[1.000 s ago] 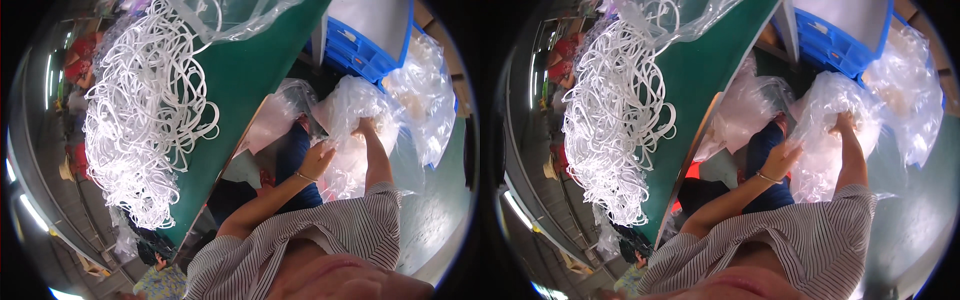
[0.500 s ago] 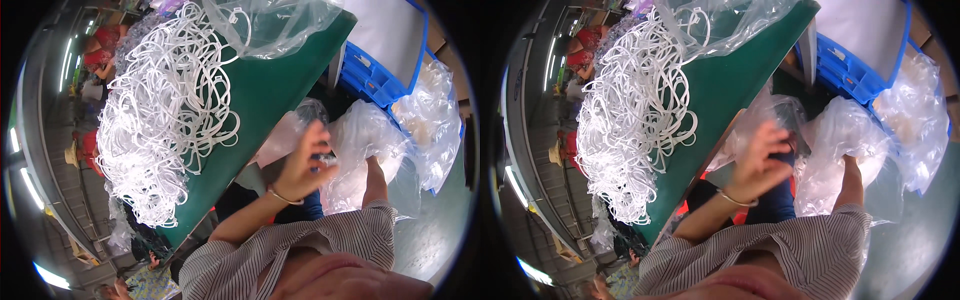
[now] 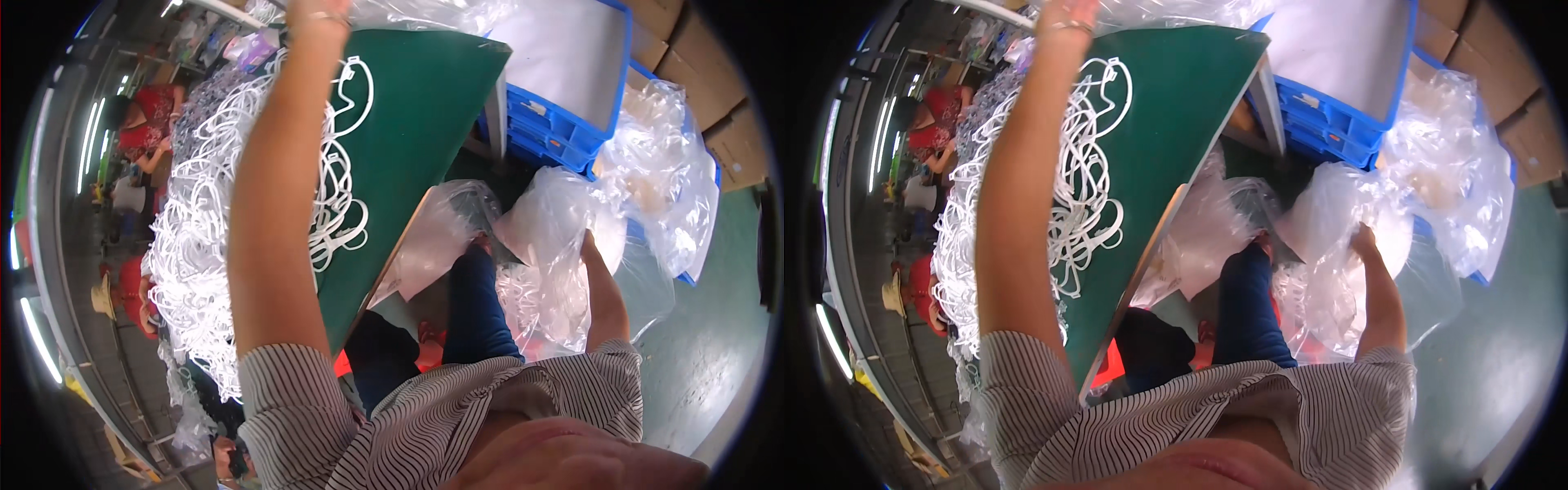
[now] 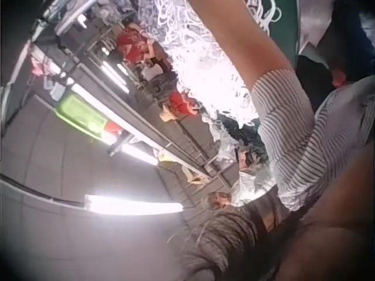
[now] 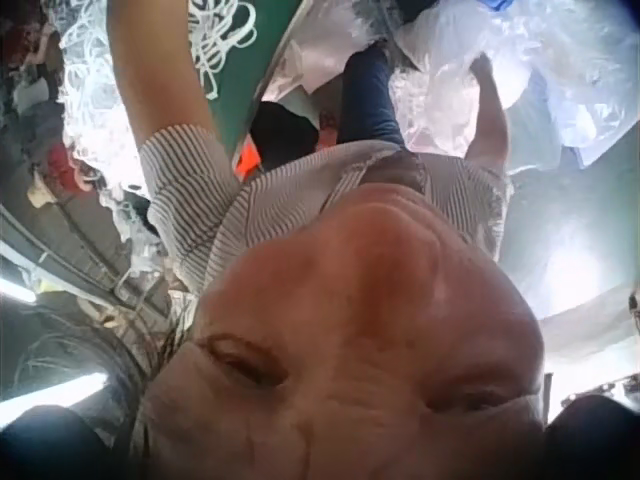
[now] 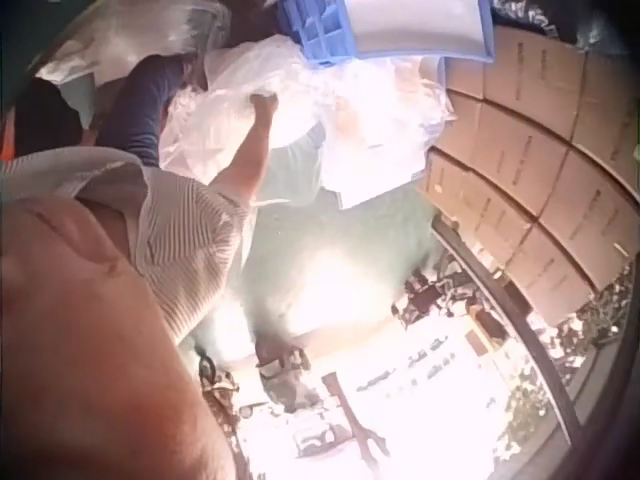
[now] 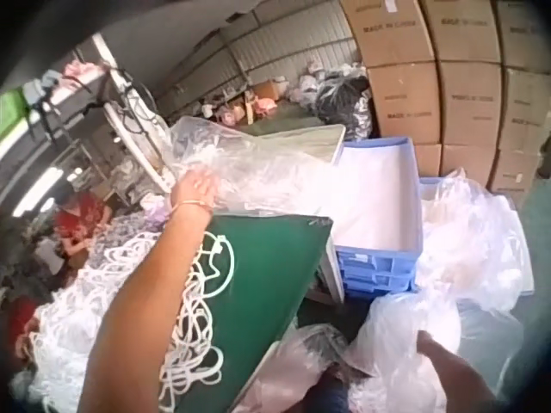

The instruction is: Bundling white elastic bands into sets at a factory workbench.

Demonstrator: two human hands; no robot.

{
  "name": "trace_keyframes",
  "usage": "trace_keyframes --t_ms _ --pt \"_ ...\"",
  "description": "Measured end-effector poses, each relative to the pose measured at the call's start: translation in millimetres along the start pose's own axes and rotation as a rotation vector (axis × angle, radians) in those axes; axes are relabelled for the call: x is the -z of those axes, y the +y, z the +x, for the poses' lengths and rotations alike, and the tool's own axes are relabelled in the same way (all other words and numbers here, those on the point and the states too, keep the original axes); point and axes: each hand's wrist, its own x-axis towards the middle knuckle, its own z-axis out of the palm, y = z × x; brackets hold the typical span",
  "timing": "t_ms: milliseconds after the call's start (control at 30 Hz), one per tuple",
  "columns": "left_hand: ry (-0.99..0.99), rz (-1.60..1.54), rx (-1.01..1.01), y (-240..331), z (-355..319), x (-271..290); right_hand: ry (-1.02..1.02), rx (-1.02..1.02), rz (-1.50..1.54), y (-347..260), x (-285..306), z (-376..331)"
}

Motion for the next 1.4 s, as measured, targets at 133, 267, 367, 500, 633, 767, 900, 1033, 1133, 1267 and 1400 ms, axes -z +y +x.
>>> trace_keyframes --t_ms 133,267,367,500,633,767,900,1033,1133,1267,1400 --pt "0.345 0.677 -0.461 43.1 45.0 -25.8 0.0 0.201 0.094 -125.7 -7.0 -102.6" --pt "0.508 0.675 -0.055 35.7 43.4 25.8 0.107 0.356 0.26 -167.7 30.5 -138.9" --pt "0.777 0.937 -0.287 -7.1 22.2 15.2 0.072 0.26 0.272 -183.6 52.0 -160.8" --pt "0.513 0.981 -0.12 3.2 -17.3 -0.5 0.052 0.288 0.298 -193.9 57.2 -171.4" --pt "0.09 0.635 0.169 28.9 -75.7 1.0 -0.04 0.362 0.307 -212.5 65.2 -193.7" --pt "0.192 0.697 0.092 23.7 -137.0 1.6 -0.069 0.375 0.262 -240.4 70.0 -217.8" --pt "0.309 1.198 -0.086 -35.0 -190.6 -7.6 -0.107 0.385 0.201 -260.9 81.4 -231.2" --pt "0.235 1.549 -0.162 -80.9 -279.0 -45.7 -0.26 0.51 0.183 -296.6 60.1 -264.7" --pt "0.195 1.74 -0.158 -93.8 -332.3 -32.4 -0.32 0.601 0.195 -326.6 47.5 -283.7" --pt "0.276 2.071 -0.305 -121.7 -354.3 -22.8 -0.325 0.715 0.23 -356.2 42.7 -309.4" --pt "0.228 2.258 -0.537 -159.4 -323.9 -23.3 -0.241 0.785 0.259 -379.9 50.6 -328.0"
